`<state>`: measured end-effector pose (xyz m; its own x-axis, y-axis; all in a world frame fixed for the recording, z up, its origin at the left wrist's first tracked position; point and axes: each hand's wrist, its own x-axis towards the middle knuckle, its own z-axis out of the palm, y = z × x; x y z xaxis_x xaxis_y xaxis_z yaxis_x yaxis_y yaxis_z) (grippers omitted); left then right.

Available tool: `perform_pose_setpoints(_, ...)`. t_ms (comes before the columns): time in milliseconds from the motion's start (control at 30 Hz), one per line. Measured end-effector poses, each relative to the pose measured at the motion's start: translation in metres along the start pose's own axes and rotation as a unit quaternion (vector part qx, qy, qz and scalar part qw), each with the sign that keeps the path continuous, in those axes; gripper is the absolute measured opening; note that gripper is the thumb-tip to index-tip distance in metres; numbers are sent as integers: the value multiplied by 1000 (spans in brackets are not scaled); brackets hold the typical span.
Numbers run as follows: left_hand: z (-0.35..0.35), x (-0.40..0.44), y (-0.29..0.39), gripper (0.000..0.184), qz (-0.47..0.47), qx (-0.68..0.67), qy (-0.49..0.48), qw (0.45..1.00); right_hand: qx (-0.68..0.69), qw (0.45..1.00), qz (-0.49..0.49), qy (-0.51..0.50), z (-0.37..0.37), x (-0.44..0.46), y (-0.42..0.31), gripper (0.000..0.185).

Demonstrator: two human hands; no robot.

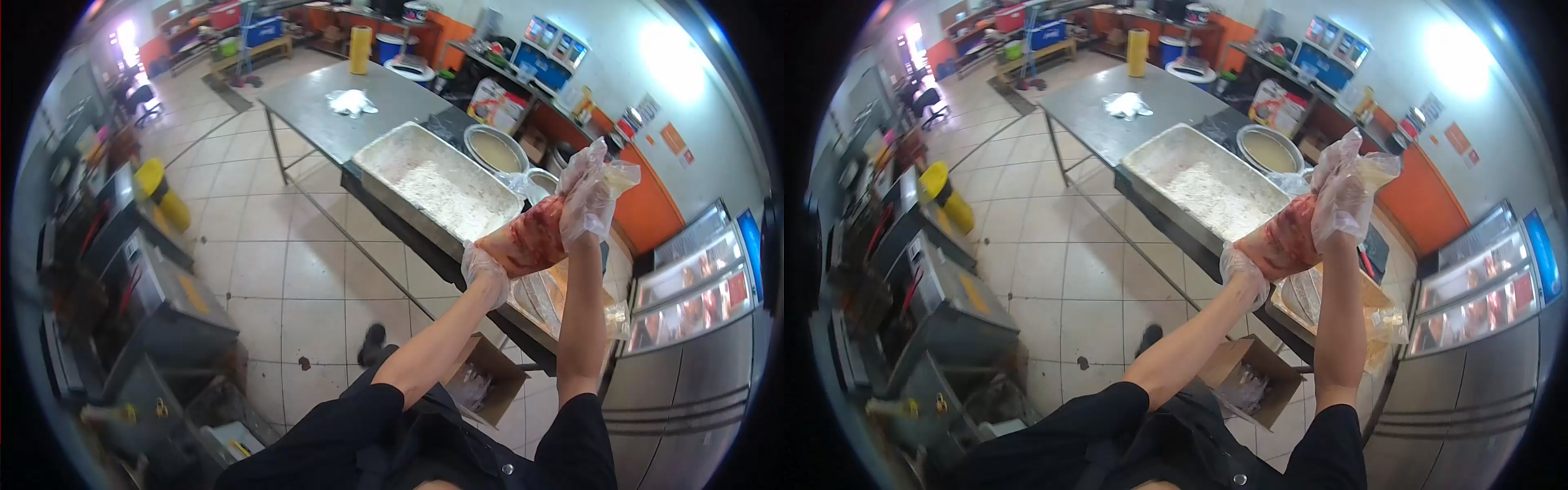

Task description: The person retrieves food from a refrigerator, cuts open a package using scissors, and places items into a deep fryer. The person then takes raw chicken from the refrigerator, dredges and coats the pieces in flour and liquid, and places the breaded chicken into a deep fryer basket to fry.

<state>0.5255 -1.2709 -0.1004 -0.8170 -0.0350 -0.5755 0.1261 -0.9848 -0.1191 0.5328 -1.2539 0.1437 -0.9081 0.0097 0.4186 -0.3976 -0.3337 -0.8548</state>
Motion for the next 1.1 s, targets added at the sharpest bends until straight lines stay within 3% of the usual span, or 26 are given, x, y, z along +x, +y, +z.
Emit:
perform_pose_setpoints(200,45,97,16,58,-139,32,-61,988,-173,968,-45,173,-10,72,72,37)
perform_pose_setpoints(267,48,182,38,59,-87,155,-72,981,-135,980,-14,146,-39,84,96,38)
perform_pose_setpoints(333,99,206,88,52,2,332,-102,938,38,999,22,5,-115,99,116,44)
perform_pose_setpoints(400,161,208,135,56,111,547,-140,818,-9,985,88,149,-115,84,172,54)
perform_pose_setpoints(433,182,208,143,51,267,659,-244,659,-24,968,124,218,-115,76,201,60)
perform_pose_setpoints(467,216,194,148,46,403,720,-339,451,-138,910,177,348,-94,73,243,64)
perform_pose_setpoints(500,243,182,152,42,509,724,-417,210,-262,887,233,302,-101,64,279,71)
perform_pose_setpoints(533,260,176,155,36,452,745,-441,213,-358,811,350,302,-85,62,289,75)
perform_pose_setpoints(567,272,169,158,30,396,762,-465,215,-75,920,227,311,-134,36,388,77)
perform_pose_setpoints(600,285,164,160,25,336,777,-487,213,-150,919,237,278,-118,36,409,64)
perform_pose_setpoints(667,319,152,167,20,264,806,-522,88,-157,937,204,238,-76,35,439,49)
perform_pose_setpoints(700,331,151,171,18,231,812,-536,26,-98,958,152,223,-65,41,445,52)
perform_pose_setpoints(733,339,157,177,19,306,754,-573,-96,-95,963,73,242,-29,58,420,64)
perform_pose_setpoints(800,349,158,175,18,247,798,-549,-28,-116,964,-4,239,32,81,382,74)
perform_pose_setpoints(867,353,161,176,18,212,820,-532,22,-176,964,9,200,52,97,376,74)
perform_pose_setpoints(967,353,169,183,19,215,802,-557,33,-288,941,76,159,64,114,372,81)
perform_pose_setpoints(1067,354,176,187,19,218,782,-583,33,-241,952,38,185,74,124,369,71)
perform_pose_setpoints(1100,355,178,190,19,218,777,-589,33,-268,950,66,143,71,127,359,69)
